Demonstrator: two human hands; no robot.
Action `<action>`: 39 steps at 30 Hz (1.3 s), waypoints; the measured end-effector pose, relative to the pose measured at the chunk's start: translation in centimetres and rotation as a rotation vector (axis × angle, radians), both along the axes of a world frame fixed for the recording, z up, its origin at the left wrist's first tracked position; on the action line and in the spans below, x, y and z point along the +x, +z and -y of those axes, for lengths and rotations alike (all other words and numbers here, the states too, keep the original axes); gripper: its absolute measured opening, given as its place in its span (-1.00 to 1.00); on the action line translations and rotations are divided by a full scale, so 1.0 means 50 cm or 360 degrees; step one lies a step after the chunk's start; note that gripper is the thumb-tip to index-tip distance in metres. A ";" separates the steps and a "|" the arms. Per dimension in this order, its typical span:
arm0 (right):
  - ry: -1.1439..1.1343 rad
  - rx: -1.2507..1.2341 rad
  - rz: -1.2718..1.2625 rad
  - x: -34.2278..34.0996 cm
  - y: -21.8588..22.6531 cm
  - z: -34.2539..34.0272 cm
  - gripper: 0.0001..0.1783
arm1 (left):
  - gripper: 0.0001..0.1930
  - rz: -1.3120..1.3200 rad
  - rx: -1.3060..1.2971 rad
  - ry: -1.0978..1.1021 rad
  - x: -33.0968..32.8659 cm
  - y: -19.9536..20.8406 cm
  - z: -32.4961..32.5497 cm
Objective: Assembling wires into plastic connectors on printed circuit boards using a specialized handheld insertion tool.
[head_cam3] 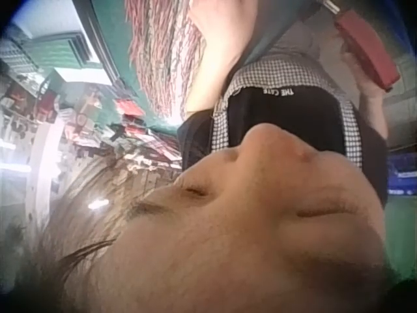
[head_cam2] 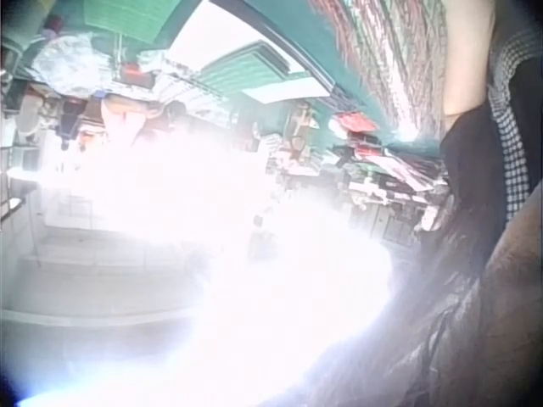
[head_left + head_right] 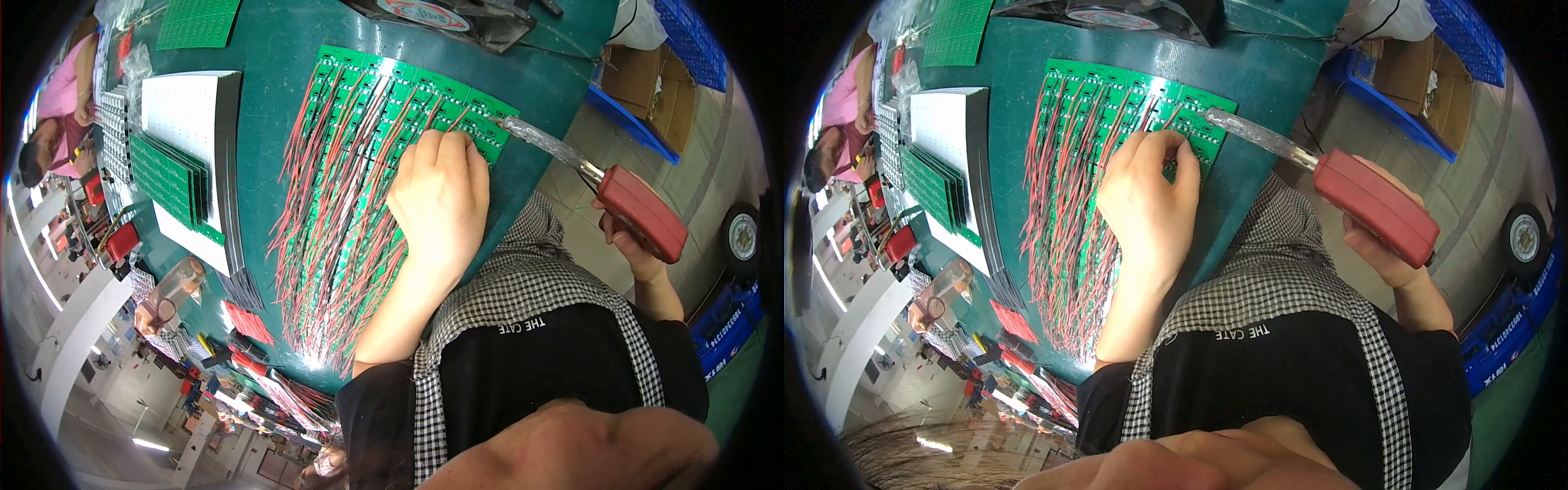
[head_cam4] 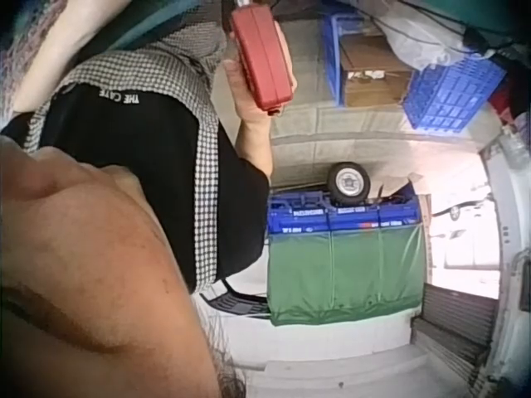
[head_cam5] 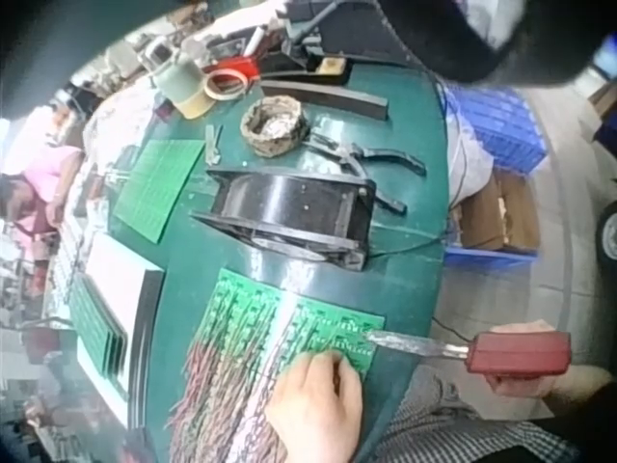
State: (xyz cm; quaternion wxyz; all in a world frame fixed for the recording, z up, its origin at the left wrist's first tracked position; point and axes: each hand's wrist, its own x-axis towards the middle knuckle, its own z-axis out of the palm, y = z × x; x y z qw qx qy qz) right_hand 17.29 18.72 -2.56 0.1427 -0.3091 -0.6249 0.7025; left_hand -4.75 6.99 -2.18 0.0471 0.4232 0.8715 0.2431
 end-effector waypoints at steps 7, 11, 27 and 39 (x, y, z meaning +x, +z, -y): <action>-0.0065 0.0033 -0.0013 0.023 0.005 0.010 -0.26 | -0.94 0.0011 0.0104 -0.0063 -0.001 0.001 0.001; 0.0113 -0.0052 -0.0128 0.051 -0.040 0.043 -0.37 | -0.93 -0.0042 0.0063 -0.0027 0.005 -0.013 0.037; -0.0043 0.0160 -0.0312 0.023 -0.055 0.016 -0.56 | -0.88 -0.0474 -0.0375 0.0889 -0.139 0.022 0.344; 0.0106 -0.0091 -0.0258 0.016 -0.075 0.018 -0.50 | -0.95 -0.0453 -0.0312 0.1131 -0.253 -0.031 0.669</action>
